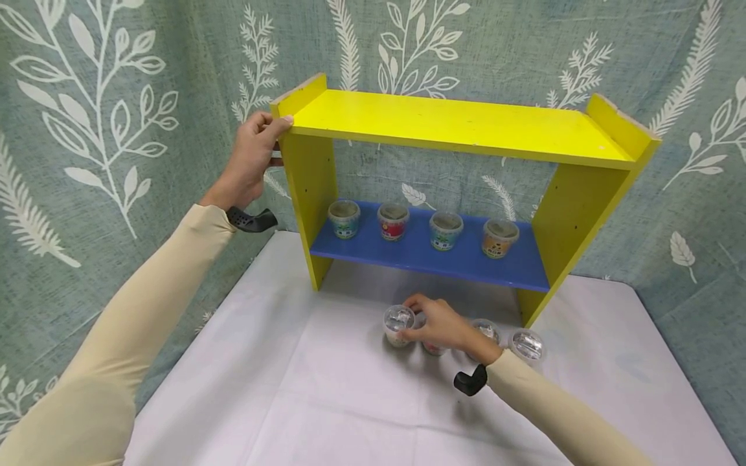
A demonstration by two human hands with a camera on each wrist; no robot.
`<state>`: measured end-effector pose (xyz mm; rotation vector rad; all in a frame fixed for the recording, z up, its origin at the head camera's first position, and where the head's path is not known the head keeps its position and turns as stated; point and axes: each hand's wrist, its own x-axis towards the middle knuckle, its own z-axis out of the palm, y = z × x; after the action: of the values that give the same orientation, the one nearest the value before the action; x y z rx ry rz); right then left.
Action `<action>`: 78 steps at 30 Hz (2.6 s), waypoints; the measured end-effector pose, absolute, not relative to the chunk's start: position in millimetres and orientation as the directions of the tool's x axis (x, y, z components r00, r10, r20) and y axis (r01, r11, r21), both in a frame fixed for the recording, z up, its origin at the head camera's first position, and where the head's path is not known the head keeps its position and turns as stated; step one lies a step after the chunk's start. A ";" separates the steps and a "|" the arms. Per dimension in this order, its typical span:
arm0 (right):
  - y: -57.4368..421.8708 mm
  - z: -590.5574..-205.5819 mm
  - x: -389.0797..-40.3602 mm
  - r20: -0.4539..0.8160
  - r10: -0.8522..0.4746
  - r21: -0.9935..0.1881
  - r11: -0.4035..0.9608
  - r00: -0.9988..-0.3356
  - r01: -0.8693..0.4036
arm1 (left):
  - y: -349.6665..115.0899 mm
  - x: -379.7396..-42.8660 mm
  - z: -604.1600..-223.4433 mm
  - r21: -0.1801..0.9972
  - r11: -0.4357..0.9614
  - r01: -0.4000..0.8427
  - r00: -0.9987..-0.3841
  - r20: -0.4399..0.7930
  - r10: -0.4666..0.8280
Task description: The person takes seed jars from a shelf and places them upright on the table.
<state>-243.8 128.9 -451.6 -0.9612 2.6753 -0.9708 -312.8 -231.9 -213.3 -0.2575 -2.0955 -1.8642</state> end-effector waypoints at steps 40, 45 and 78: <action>216.8 -367.6 -252.4 0.419 -0.345 -0.497 0.688 -0.840 -0.529 | -232.0 -313.3 -214.0 0.921 0.134 0.366 -0.922 0.379 -0.085; 233.7 -353.4 -257.5 0.467 -0.244 -0.488 0.731 -0.850 -0.478 | -231.4 -314.6 -212.4 0.927 0.124 0.355 -0.927 0.365 -0.079; 268.3 -356.3 -313.5 0.132 -0.097 -0.651 0.742 -0.986 -0.160 | -230.3 -317.2 -213.7 0.932 0.092 0.350 -0.929 0.358 -0.090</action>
<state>-313.5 268.3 -356.3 -0.2230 3.0146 -1.1408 -317.2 -230.3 -213.7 -0.2568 -2.0528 -1.9025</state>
